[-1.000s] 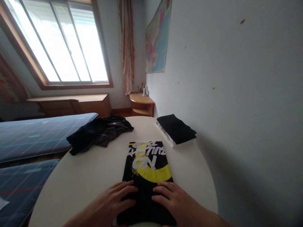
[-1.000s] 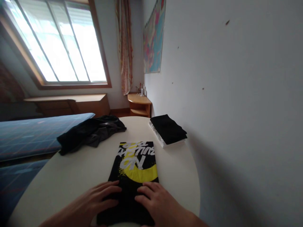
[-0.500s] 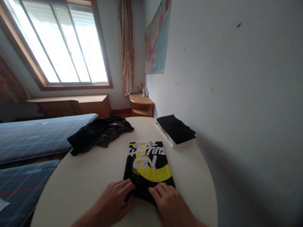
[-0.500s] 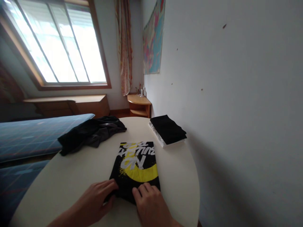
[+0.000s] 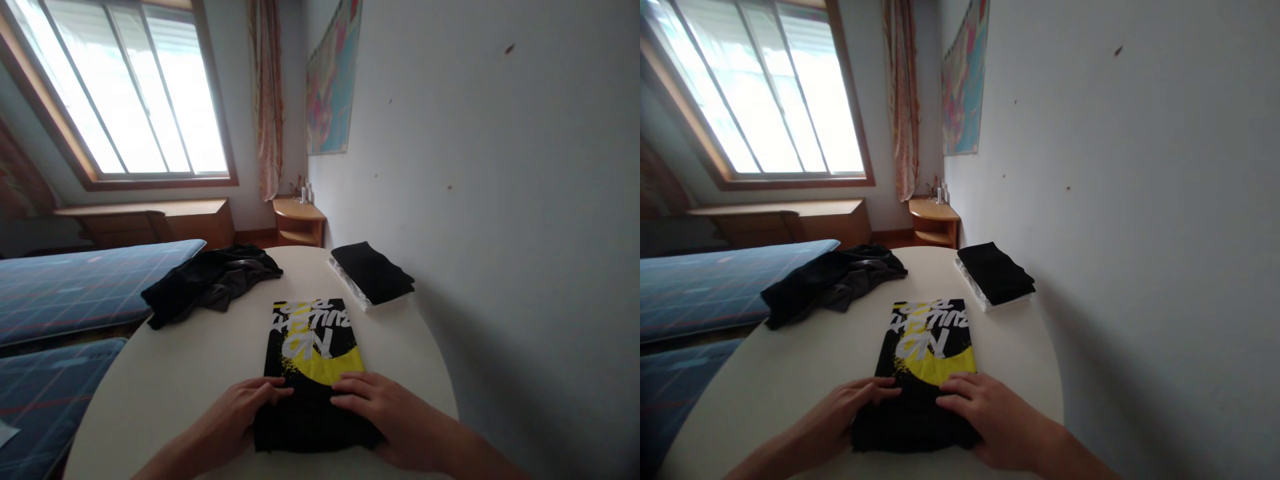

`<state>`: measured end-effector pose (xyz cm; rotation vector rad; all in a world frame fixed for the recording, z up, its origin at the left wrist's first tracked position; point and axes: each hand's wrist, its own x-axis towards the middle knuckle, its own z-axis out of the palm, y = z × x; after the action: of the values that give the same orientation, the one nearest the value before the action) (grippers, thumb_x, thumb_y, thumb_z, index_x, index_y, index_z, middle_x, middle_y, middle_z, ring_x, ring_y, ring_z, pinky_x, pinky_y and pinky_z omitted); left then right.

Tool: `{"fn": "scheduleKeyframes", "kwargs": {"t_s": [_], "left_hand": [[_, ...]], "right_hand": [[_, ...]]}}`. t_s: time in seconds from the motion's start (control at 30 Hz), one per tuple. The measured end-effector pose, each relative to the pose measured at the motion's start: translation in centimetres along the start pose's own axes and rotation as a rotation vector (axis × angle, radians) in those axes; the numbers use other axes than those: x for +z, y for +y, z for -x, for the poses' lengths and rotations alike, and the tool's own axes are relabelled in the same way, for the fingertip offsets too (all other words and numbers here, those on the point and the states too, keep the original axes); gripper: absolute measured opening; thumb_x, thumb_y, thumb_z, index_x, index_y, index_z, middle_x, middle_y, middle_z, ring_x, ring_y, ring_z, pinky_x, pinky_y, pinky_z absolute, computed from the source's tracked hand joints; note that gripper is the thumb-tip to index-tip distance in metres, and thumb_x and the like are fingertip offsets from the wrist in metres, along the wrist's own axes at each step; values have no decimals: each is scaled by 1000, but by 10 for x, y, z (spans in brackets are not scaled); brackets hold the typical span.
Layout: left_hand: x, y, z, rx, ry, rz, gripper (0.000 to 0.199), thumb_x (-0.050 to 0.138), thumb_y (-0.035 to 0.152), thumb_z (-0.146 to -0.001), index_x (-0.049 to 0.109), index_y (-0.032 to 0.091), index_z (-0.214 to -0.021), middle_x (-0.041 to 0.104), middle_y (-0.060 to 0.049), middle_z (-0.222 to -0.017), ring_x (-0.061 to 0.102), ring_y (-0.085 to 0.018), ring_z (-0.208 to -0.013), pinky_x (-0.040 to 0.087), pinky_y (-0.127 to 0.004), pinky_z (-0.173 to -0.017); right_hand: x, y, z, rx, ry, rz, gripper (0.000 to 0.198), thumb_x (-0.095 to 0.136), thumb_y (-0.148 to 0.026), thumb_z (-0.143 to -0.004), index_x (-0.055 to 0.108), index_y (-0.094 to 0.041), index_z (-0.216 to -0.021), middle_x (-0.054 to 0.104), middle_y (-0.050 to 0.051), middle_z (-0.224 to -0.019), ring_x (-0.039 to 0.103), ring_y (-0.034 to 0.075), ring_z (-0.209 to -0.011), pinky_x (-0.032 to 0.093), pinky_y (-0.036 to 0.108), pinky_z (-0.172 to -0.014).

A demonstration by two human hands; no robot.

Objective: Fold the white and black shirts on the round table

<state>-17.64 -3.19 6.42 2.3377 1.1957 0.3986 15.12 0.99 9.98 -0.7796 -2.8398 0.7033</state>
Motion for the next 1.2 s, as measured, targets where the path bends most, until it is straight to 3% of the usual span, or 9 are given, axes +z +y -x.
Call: {"fn": "scheduleKeyframes", "kwargs": {"t_s": [0.2,0.33,0.47,0.6,0.67,0.8,0.9,1.0,1.2], "left_hand": [[-3,2,-4,70,-15,-70,60,53,5,-76,59,31,-130,61,-3,-138,53,-23,-132,44,-40,-109],[-10,9,-3,146,-82,-118,54,55,11,-84,61,37,-130,51,0,-149,45,-26,-139,39,-45,-113],[-10,10,10,114,-111,-3,59,49,9,-86,56,38,-137,61,1,-138,56,-21,-128,44,-36,-109],[-1,-6,15,-87,126,117,44,50,18,-86,64,31,-127,72,-4,-117,67,-22,-106,53,-31,-95],[0,-14,4,-192,296,188,33,52,30,-88,68,24,-117,73,-7,-108,66,-24,-100,55,-32,-88],[-14,-23,-40,-283,465,435,40,52,51,-88,69,16,-91,70,-4,-82,62,-22,-80,53,-29,-72],[-22,-29,-69,-325,554,587,43,58,54,-81,70,14,-93,70,-3,-80,62,-23,-79,51,-29,-70],[-19,-40,-84,-394,579,651,46,60,52,-78,72,14,-101,72,-4,-85,65,-25,-84,52,-31,-73],[-5,-53,-91,-500,592,717,53,60,57,-74,71,14,-104,75,-7,-90,69,-28,-88,53,-33,-72]], "right_hand": [[1,36,13,-34,0,21,76,66,-23,-71,50,-27,-145,46,10,-151,39,30,-142,26,51,-118],[2,35,12,-40,-8,58,66,59,-21,-81,48,-32,-146,42,8,-154,36,29,-143,24,52,-119],[-8,21,12,-85,8,-40,54,53,-16,-84,58,-28,-137,62,7,-136,52,26,-131,29,47,-116],[-14,25,6,57,81,-272,26,47,-27,-93,71,-18,-101,73,6,-95,66,21,-87,50,32,-84],[-13,37,-3,184,142,-362,35,44,-40,-98,67,-17,-85,68,2,-79,60,18,-72,49,29,-69],[-12,66,-36,268,336,-626,44,46,-56,-95,64,-16,-91,67,2,-84,59,20,-82,49,32,-76],[-14,82,-63,261,413,-802,46,59,-59,-87,67,-16,-99,70,4,-93,62,23,-94,48,35,-87],[-13,97,-83,351,404,-936,53,66,-63,-78,68,-16,-101,72,4,-91,65,24,-92,49,36,-84],[1,117,-94,474,467,-750,50,62,-62,-77,69,-14,-89,74,7,-87,68,26,-87,50,34,-74]]}}
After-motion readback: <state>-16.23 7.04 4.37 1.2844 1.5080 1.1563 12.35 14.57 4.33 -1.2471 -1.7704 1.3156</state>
